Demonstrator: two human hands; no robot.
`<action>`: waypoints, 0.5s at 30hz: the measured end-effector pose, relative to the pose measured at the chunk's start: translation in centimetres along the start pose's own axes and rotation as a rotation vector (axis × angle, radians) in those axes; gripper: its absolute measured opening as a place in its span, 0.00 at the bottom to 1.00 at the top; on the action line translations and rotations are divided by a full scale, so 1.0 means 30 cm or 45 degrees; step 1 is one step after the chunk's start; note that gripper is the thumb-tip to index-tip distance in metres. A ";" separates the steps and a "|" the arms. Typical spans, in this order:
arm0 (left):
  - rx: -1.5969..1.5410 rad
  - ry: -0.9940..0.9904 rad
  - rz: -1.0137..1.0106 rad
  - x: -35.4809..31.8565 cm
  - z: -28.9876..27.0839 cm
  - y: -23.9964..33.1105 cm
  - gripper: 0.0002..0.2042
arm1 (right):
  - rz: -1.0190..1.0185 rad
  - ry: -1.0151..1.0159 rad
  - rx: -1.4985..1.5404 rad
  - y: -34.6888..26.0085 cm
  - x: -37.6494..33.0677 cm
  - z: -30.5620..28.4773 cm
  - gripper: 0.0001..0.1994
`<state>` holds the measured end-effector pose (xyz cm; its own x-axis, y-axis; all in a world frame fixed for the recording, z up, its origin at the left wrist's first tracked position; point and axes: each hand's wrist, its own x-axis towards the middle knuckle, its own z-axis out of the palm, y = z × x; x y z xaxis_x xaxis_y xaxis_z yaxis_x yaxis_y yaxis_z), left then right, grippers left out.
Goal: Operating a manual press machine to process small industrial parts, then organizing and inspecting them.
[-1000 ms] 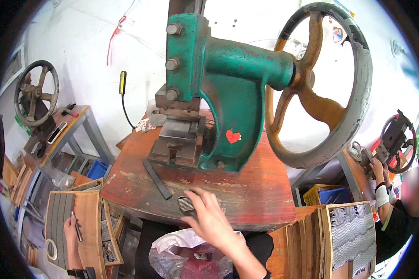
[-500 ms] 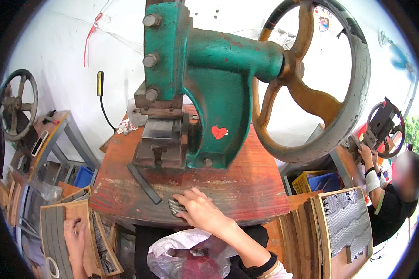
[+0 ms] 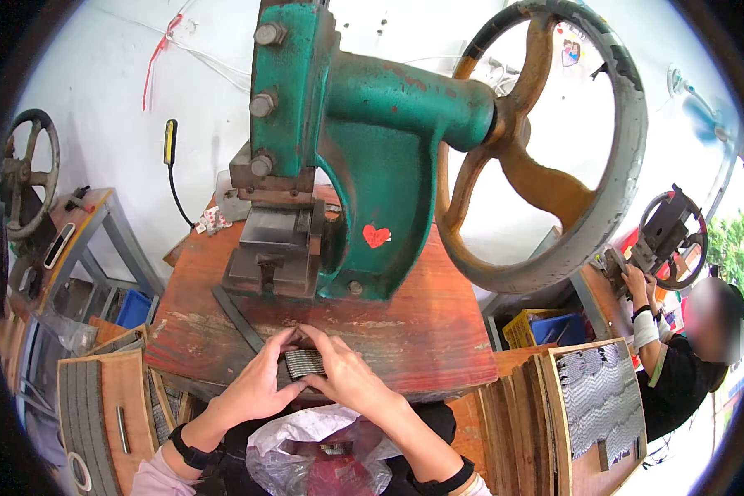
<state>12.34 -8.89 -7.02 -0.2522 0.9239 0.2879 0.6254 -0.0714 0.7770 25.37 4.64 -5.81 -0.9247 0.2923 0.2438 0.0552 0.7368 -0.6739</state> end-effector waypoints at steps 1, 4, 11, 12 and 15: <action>0.008 -0.003 0.009 -0.003 -0.002 -0.008 0.38 | 0.005 -0.009 0.008 0.006 -0.002 0.002 0.37; -0.017 -0.016 -0.027 -0.003 -0.013 -0.025 0.40 | -0.043 0.035 0.059 0.026 -0.007 0.002 0.36; -0.116 0.054 -0.069 -0.005 -0.003 -0.039 0.44 | -0.064 0.094 0.006 0.014 -0.038 -0.013 0.34; -0.119 0.053 -0.062 -0.005 0.000 -0.041 0.44 | -0.055 0.156 -0.030 0.004 -0.048 -0.012 0.33; -0.131 0.131 -0.066 -0.007 0.008 -0.045 0.46 | -0.196 0.098 -0.395 -0.018 -0.081 -0.001 0.30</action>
<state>11.73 -8.91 -8.26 -0.3598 0.8842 0.2978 0.5319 -0.0679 0.8441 27.60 3.54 -6.00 -0.9006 0.1997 0.3860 0.0401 0.9226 -0.3838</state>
